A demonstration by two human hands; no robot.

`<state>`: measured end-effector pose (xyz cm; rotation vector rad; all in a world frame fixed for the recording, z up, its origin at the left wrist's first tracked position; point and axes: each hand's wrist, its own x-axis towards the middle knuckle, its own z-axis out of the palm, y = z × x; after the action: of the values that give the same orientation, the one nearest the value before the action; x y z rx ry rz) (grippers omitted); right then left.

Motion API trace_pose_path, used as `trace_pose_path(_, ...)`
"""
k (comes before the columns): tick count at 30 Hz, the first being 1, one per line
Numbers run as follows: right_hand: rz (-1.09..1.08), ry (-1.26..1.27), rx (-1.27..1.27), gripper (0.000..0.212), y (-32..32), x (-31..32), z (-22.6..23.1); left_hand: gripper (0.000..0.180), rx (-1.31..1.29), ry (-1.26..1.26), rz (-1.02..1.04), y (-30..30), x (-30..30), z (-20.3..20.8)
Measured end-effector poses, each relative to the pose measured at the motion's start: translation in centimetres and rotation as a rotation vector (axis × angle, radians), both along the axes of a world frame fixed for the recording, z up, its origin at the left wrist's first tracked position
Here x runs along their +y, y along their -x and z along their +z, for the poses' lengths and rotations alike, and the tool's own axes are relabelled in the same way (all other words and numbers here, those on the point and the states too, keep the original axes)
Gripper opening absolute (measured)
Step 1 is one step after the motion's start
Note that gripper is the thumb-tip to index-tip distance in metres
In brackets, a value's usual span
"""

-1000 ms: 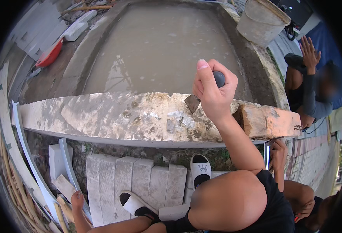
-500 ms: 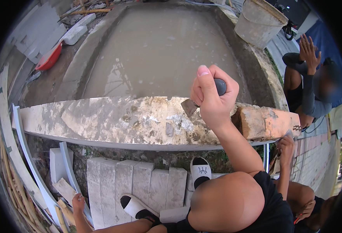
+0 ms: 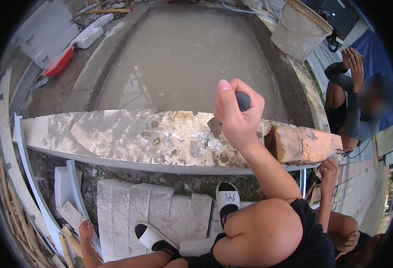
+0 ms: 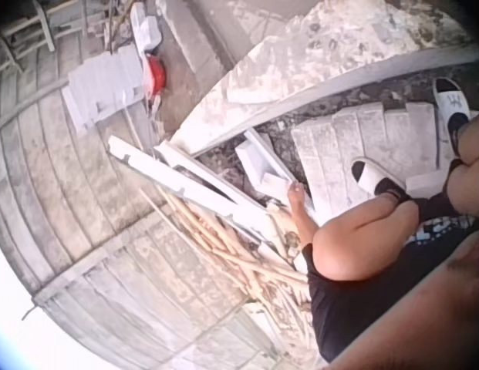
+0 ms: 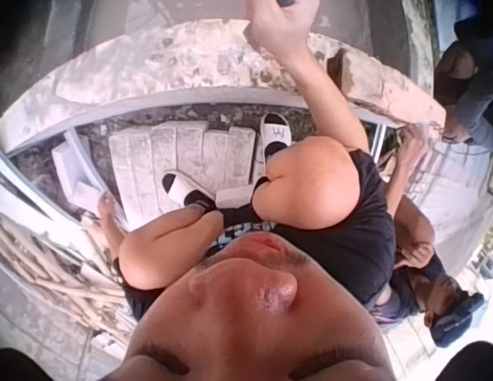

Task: The person uses a scraper to clean excess debris and wet mixture from the edge of a concrete basin.

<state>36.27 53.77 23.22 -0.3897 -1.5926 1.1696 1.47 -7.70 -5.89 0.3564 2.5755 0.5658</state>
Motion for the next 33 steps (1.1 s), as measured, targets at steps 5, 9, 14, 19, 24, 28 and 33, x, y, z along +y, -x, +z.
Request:
trace_pose_path(5,0.033,0.082,-0.006,0.039,0.7,0.5,0.2,0.037,0.018,0.018,-0.002,0.2,-0.3,-0.2)
trace_pose_path(9,0.048,0.047,-0.042,0.040,0.3,0.6,0.2,0.037,-0.042,-0.047,0.029,-1.1,2.1,0.2)
trace_pose_path(14,-0.012,0.131,0.096,0.039,0.3,1.0,-0.1,0.038,0.029,-0.027,0.006,-0.8,0.1,0.6)
trace_pose_path(19,0.250,0.122,-0.037,0.038,0.6,1.3,0.6,0.037,-0.008,-0.035,0.025,-1.0,-1.1,0.3)
trace_pose_path(24,0.264,0.203,0.034,0.038,0.5,1.5,0.7,0.035,-0.016,-0.116,0.063,-2.0,-0.9,-0.9)
trace_pose_path(28,0.299,0.146,0.069,0.039,-0.7,0.8,0.3,0.033,0.023,-0.042,0.006,-2.9,-0.6,-1.4)
trace_pose_path(33,0.286,0.057,0.263,0.037,-3.4,-0.2,1.8,0.033,0.042,-0.028,0.009,-3.2,-2.3,-1.4)
